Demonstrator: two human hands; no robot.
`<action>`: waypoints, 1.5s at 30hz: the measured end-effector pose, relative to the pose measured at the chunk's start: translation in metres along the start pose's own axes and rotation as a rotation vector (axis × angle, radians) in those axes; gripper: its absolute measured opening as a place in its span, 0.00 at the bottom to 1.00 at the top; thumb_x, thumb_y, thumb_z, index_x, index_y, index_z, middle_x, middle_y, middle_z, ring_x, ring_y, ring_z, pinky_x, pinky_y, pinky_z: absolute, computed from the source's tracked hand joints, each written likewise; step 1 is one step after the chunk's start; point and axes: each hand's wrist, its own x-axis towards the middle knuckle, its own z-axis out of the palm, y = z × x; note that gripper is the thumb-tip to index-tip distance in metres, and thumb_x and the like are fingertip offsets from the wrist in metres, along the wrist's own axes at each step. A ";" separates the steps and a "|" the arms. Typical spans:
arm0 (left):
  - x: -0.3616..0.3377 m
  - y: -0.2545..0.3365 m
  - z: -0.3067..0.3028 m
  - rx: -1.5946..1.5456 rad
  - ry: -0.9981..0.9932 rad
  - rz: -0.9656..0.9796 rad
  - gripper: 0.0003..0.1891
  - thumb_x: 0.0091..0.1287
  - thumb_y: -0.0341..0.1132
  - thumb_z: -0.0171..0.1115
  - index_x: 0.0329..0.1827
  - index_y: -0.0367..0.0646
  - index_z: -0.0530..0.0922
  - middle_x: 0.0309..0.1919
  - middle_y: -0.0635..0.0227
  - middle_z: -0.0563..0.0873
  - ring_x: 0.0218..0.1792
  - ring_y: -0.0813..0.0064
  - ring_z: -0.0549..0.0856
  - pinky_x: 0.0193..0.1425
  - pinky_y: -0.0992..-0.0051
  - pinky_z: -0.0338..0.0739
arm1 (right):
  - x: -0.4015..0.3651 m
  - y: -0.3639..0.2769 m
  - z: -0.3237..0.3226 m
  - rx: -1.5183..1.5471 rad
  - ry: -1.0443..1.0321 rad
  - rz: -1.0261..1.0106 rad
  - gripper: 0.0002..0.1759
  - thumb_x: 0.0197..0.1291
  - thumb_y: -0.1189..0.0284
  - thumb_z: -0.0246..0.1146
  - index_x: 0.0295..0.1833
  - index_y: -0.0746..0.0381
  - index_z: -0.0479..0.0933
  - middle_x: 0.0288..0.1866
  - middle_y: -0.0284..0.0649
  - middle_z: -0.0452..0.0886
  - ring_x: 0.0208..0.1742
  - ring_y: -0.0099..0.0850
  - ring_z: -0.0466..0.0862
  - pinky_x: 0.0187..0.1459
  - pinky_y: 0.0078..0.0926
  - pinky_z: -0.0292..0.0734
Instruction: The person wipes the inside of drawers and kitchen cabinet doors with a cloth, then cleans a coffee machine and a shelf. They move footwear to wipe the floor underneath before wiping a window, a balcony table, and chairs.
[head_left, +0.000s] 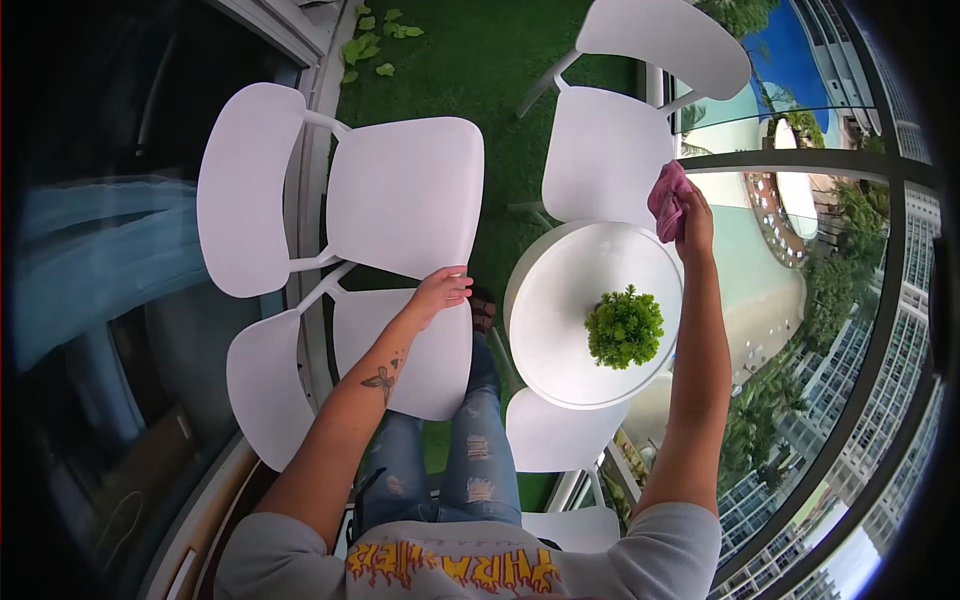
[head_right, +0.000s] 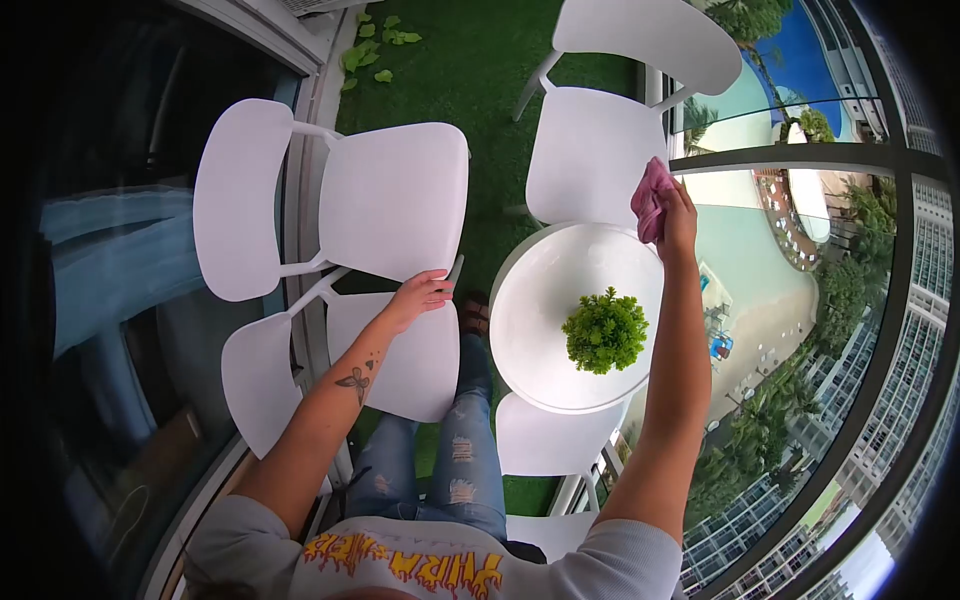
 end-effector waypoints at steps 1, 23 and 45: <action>0.018 0.006 0.013 -0.006 0.007 -0.011 0.21 0.69 0.38 0.48 0.64 0.43 0.63 0.56 0.61 0.75 0.53 0.69 0.77 0.59 0.69 0.70 | 0.023 0.007 -0.007 -0.212 0.039 -0.010 0.18 0.61 0.73 0.50 0.56 0.66 0.71 0.42 0.40 0.79 0.39 0.29 0.79 0.45 0.26 0.76; 0.193 0.055 0.103 0.199 0.265 0.349 0.17 0.62 0.28 0.59 0.54 0.35 0.75 0.42 0.60 0.79 0.31 0.75 0.84 0.35 0.77 0.78 | 0.104 0.122 0.052 -1.645 -1.087 -0.688 0.36 0.55 0.73 0.55 0.71 0.52 0.55 0.73 0.36 0.53 0.74 0.40 0.50 0.70 0.43 0.51; 0.189 0.051 0.106 0.409 0.385 0.462 0.13 0.61 0.26 0.60 0.48 0.36 0.78 0.33 0.61 0.79 0.26 0.75 0.82 0.28 0.75 0.75 | 0.249 0.120 0.071 -1.474 -0.297 -0.788 0.35 0.51 0.71 0.49 0.69 0.51 0.58 0.71 0.37 0.58 0.72 0.48 0.53 0.68 0.52 0.49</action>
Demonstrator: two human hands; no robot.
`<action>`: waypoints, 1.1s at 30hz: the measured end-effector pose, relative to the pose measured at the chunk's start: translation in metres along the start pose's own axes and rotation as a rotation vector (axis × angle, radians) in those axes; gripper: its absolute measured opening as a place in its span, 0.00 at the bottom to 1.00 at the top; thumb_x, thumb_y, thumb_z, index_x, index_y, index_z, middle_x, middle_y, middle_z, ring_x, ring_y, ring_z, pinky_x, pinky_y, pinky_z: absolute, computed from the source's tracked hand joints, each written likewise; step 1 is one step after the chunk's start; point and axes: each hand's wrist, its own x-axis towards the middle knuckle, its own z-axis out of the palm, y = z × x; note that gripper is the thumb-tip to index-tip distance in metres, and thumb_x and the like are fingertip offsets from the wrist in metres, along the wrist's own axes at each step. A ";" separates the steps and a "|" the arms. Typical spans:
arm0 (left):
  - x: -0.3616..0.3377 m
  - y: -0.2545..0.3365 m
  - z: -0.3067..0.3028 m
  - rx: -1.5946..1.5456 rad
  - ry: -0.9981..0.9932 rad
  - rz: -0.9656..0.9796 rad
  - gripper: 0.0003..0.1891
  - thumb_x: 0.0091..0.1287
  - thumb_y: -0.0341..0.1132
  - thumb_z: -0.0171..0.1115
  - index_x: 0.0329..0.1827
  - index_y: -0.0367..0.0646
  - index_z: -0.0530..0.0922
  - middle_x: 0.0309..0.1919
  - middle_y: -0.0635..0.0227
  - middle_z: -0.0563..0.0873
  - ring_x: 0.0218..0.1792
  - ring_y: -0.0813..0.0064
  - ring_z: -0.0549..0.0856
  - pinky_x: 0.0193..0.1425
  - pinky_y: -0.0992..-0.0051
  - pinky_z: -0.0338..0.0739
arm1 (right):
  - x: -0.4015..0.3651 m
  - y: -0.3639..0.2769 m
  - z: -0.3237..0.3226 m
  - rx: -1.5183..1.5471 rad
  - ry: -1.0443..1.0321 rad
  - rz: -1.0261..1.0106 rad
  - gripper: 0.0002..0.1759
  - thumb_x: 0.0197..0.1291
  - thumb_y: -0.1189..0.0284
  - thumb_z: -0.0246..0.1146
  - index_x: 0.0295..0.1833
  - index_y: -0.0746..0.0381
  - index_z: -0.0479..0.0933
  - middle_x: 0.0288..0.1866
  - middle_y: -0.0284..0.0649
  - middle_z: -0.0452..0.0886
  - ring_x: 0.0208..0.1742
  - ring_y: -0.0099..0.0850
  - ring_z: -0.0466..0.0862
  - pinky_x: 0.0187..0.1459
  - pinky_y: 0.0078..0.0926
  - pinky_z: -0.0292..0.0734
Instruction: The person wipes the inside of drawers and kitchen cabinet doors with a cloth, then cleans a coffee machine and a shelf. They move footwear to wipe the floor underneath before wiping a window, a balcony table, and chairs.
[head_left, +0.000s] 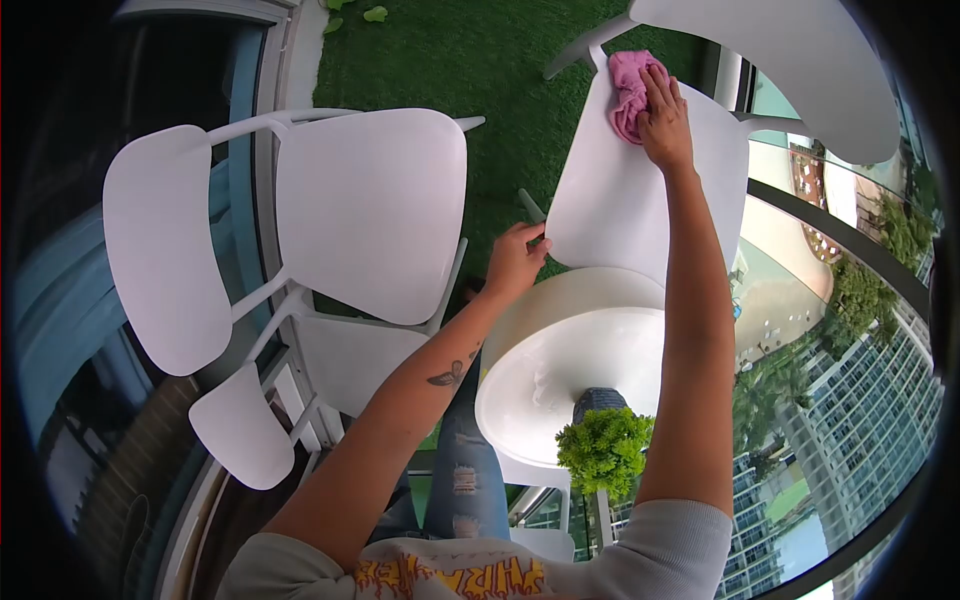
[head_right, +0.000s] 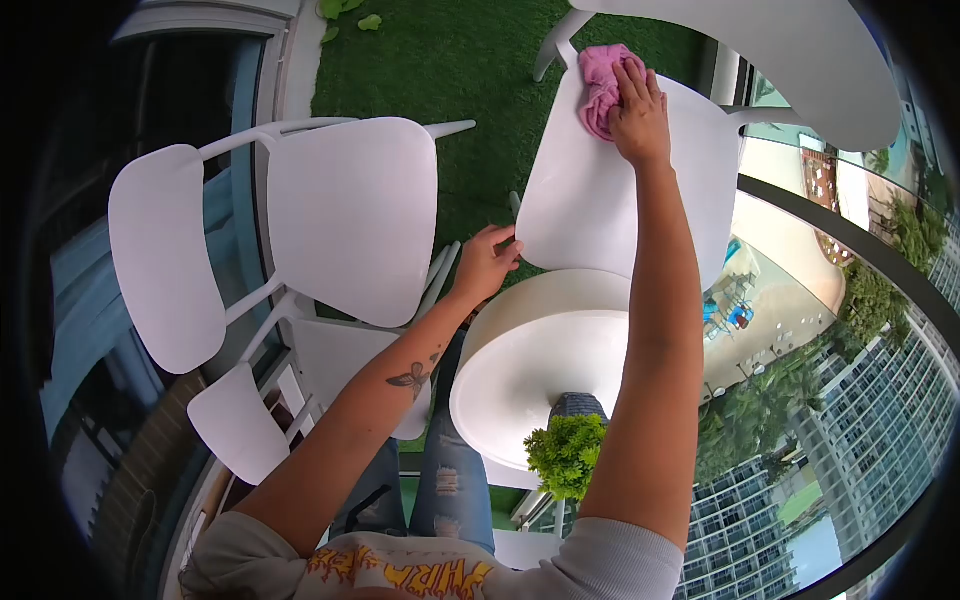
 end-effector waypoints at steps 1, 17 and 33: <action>0.000 0.004 0.001 -0.062 -0.009 -0.055 0.13 0.61 0.26 0.59 0.49 0.36 0.78 0.34 0.62 0.79 0.26 0.75 0.82 0.28 0.76 0.76 | -0.001 0.036 0.003 -0.069 0.064 0.103 0.34 0.52 0.70 0.49 0.69 0.50 0.58 0.72 0.37 0.58 0.72 0.50 0.53 0.67 0.54 0.49; 0.000 -0.005 0.000 -0.128 -0.056 -0.075 0.14 0.65 0.29 0.56 0.52 0.33 0.75 0.41 0.64 0.76 0.35 0.75 0.84 0.36 0.79 0.82 | -0.115 -0.075 -0.036 0.140 -0.593 -0.420 0.40 0.43 0.81 0.57 0.66 0.46 0.64 0.73 0.32 0.55 0.74 0.43 0.50 0.70 0.49 0.50; -0.003 0.004 -0.002 -0.082 -0.077 -0.111 0.14 0.65 0.32 0.57 0.53 0.36 0.75 0.40 0.64 0.78 0.35 0.76 0.84 0.36 0.78 0.82 | -0.181 0.075 -0.086 -0.268 -0.140 0.222 0.37 0.48 0.75 0.47 0.69 0.54 0.57 0.72 0.43 0.54 0.73 0.51 0.50 0.69 0.52 0.46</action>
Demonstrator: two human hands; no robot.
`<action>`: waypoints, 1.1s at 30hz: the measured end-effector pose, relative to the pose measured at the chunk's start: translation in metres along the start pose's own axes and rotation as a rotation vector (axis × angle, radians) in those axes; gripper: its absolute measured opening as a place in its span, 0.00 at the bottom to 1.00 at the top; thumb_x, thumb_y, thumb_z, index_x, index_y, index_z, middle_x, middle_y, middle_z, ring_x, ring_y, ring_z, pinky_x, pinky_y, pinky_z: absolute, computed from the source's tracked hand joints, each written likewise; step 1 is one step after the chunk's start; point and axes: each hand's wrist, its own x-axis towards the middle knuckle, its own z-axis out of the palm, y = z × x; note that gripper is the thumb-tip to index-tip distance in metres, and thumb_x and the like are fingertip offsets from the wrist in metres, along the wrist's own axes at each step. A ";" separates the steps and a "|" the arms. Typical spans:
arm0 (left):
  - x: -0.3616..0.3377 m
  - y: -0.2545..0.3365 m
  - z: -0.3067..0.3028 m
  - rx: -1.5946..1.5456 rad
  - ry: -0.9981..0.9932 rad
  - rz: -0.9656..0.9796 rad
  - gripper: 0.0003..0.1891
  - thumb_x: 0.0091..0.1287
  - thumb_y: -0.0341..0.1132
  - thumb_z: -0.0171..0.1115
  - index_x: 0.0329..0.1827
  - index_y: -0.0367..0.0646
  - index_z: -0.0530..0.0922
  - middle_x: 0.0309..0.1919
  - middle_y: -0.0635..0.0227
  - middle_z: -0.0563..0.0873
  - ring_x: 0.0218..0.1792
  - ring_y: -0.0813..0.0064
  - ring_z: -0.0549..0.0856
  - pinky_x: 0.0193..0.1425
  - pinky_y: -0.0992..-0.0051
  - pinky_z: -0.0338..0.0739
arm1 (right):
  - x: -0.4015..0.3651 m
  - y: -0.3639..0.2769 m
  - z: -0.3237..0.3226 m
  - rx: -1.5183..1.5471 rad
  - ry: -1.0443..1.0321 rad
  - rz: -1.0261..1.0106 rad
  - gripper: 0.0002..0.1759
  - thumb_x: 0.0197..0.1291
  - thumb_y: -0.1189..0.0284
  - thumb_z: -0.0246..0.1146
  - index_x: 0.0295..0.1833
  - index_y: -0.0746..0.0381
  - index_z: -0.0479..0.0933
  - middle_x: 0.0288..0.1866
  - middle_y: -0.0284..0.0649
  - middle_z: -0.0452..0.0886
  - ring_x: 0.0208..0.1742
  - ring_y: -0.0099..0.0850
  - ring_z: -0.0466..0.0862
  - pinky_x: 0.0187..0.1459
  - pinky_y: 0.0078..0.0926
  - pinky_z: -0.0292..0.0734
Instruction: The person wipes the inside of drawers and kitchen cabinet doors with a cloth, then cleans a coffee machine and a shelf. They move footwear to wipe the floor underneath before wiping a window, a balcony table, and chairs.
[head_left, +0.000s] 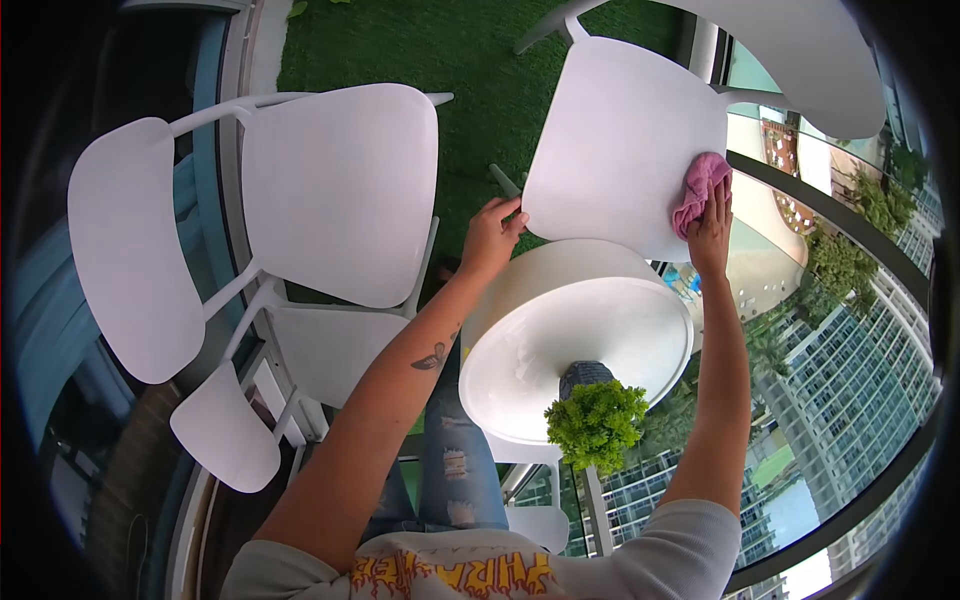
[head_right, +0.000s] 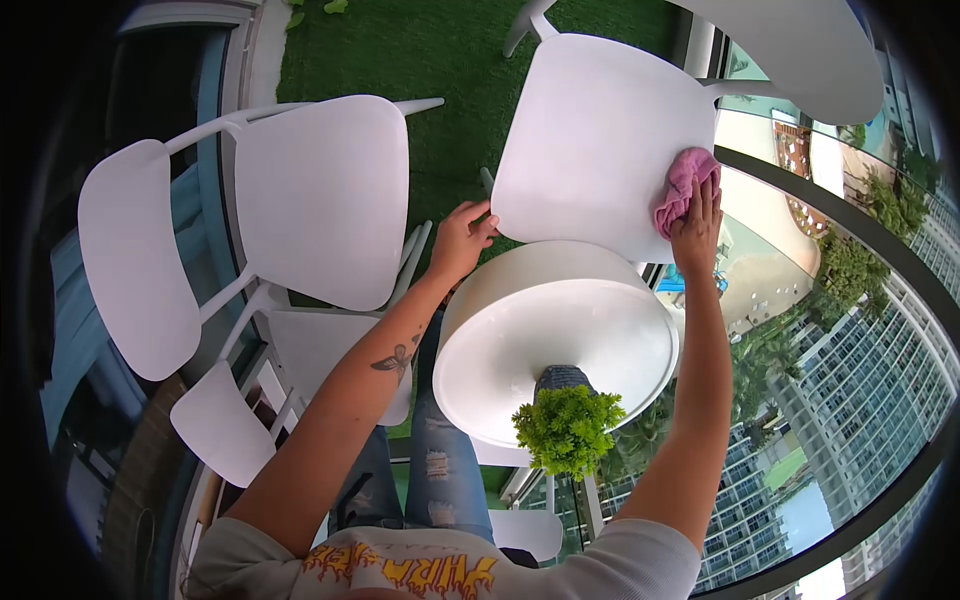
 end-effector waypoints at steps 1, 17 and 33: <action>0.001 0.000 0.001 -0.026 0.026 0.019 0.14 0.64 0.31 0.58 0.52 0.38 0.76 0.39 0.64 0.79 0.31 0.75 0.84 0.33 0.77 0.79 | -0.010 0.002 -0.002 0.049 0.043 -0.018 0.37 0.47 0.76 0.48 0.69 0.56 0.57 0.72 0.46 0.54 0.72 0.52 0.50 0.68 0.52 0.47; 0.001 -0.007 -0.001 0.027 0.001 0.030 0.15 0.65 0.32 0.57 0.53 0.36 0.75 0.40 0.64 0.78 0.34 0.75 0.84 0.33 0.78 0.80 | 0.017 -0.116 -0.017 0.175 -0.465 -0.639 0.44 0.43 0.73 0.65 0.69 0.46 0.58 0.74 0.33 0.51 0.75 0.42 0.47 0.69 0.50 0.51; -0.120 -0.021 -0.122 0.228 -0.105 -0.015 0.21 0.66 0.29 0.54 0.63 0.44 0.67 0.53 0.67 0.78 0.40 0.76 0.84 0.40 0.77 0.79 | -0.097 -0.009 -0.163 0.264 0.128 0.413 0.21 0.45 0.80 0.56 0.50 0.62 0.76 0.43 0.44 0.80 0.42 0.39 0.81 0.47 0.30 0.75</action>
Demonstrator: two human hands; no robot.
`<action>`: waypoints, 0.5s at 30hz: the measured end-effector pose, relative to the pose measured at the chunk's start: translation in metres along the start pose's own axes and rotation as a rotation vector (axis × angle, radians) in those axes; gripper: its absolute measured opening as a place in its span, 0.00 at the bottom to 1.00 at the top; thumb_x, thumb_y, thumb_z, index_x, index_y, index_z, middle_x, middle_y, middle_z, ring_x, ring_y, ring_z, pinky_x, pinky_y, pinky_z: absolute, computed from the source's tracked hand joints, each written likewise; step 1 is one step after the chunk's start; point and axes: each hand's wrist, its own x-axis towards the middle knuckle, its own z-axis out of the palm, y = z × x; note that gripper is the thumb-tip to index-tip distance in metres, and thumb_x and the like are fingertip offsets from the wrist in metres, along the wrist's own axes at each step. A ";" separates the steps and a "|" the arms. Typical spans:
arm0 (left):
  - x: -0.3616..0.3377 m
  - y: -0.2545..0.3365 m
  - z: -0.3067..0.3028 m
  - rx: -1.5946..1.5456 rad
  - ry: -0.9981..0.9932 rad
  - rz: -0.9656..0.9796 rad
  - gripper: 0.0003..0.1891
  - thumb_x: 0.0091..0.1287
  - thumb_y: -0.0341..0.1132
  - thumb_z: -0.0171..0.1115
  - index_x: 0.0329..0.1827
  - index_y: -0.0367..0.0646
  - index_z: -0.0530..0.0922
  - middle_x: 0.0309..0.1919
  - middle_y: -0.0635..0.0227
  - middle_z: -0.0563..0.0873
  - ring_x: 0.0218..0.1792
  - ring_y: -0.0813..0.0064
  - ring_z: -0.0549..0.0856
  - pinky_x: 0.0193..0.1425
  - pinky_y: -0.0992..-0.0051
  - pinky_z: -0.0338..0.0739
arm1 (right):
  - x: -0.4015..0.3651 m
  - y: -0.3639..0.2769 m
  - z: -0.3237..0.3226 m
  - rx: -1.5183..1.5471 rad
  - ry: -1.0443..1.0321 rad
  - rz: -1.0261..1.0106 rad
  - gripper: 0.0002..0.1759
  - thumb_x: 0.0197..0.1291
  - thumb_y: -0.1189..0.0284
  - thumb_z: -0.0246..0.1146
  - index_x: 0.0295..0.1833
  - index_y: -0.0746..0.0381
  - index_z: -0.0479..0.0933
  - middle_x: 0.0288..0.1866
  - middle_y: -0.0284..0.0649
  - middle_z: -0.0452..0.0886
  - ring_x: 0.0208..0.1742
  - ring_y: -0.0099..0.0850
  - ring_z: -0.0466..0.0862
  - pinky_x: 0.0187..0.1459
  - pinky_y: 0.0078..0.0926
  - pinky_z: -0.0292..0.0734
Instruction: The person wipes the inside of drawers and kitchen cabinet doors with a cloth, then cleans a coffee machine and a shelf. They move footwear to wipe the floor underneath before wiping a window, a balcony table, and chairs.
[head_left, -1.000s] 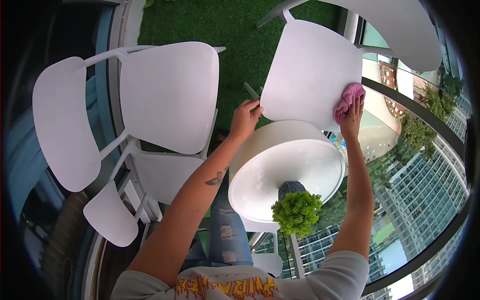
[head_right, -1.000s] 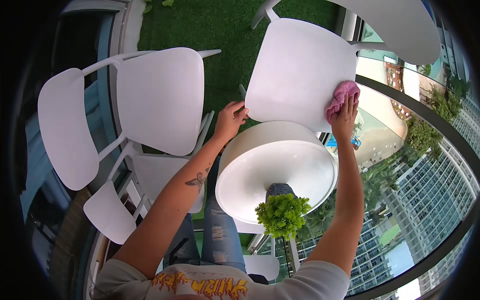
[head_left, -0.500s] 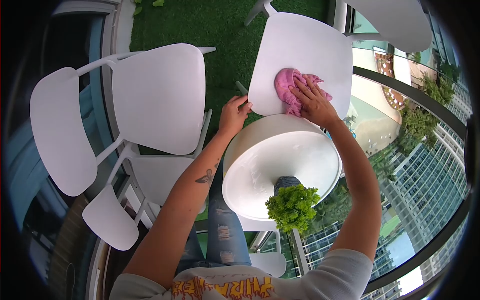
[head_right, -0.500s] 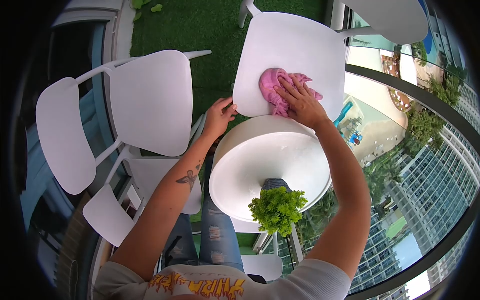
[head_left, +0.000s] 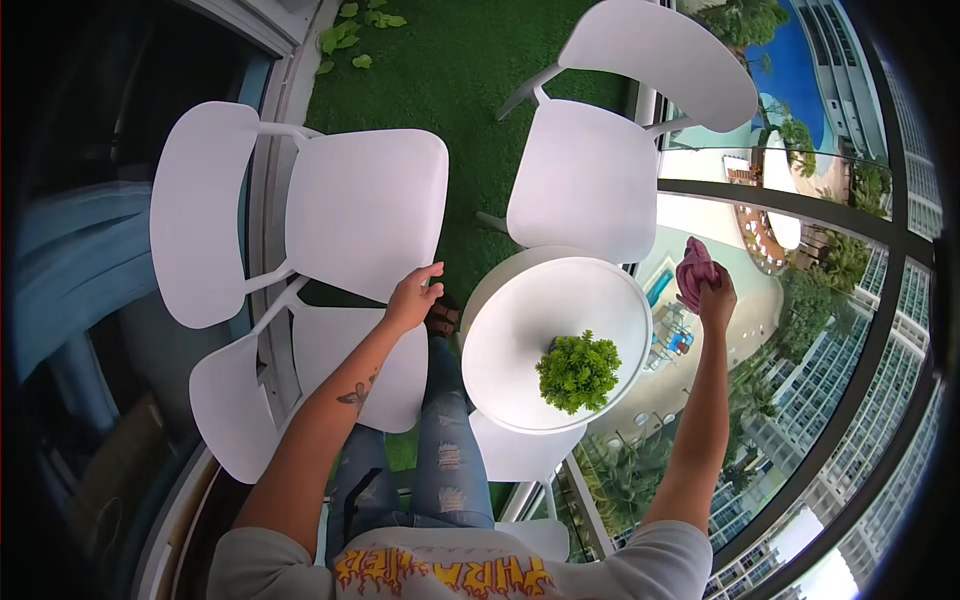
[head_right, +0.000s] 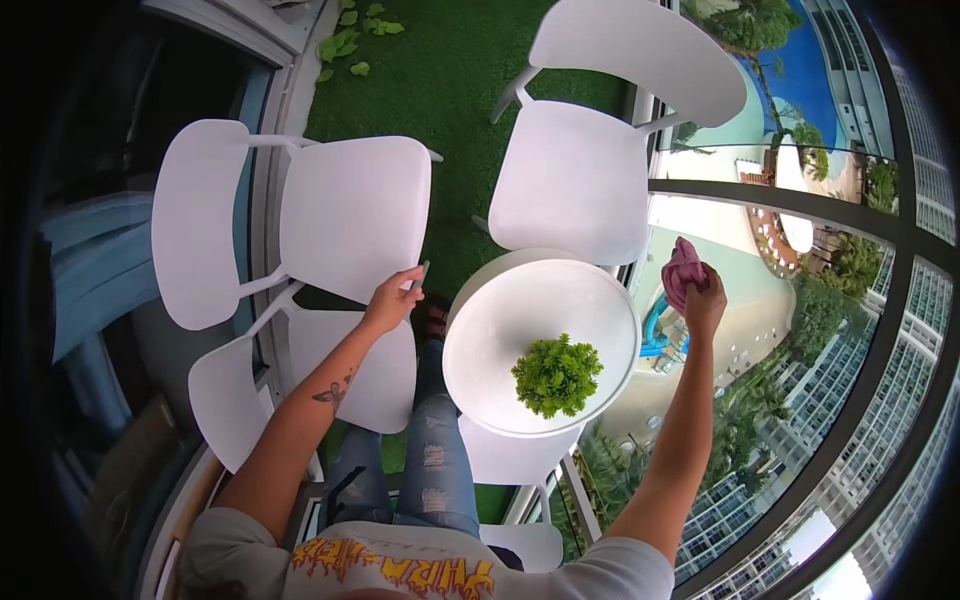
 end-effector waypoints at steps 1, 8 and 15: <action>-0.025 -0.001 -0.016 -0.012 -0.049 -0.059 0.20 0.67 0.29 0.53 0.62 0.44 0.68 0.53 0.67 0.77 0.41 0.76 0.83 0.41 0.77 0.79 | -0.013 -0.009 -0.016 0.133 0.063 0.108 0.21 0.46 0.80 0.57 0.51 0.64 0.76 0.43 0.44 0.81 0.41 0.34 0.81 0.47 0.27 0.75; -0.172 -0.029 -0.096 -0.173 -0.118 -0.270 0.17 0.68 0.36 0.53 0.59 0.46 0.71 0.53 0.68 0.78 0.44 0.75 0.82 0.49 0.72 0.76 | -0.153 -0.068 -0.131 1.100 0.344 0.266 0.18 0.56 0.79 0.52 0.53 0.69 0.71 0.46 0.42 0.78 0.46 0.29 0.79 0.49 0.23 0.75; -0.278 -0.054 -0.145 -0.057 -0.290 -0.161 0.18 0.69 0.38 0.50 0.61 0.42 0.69 0.52 0.66 0.78 0.47 0.73 0.80 0.53 0.72 0.73 | -0.439 -0.069 -0.206 1.299 0.614 0.460 0.20 0.61 0.74 0.50 0.59 0.66 0.67 0.52 0.45 0.76 0.49 0.36 0.80 0.53 0.30 0.76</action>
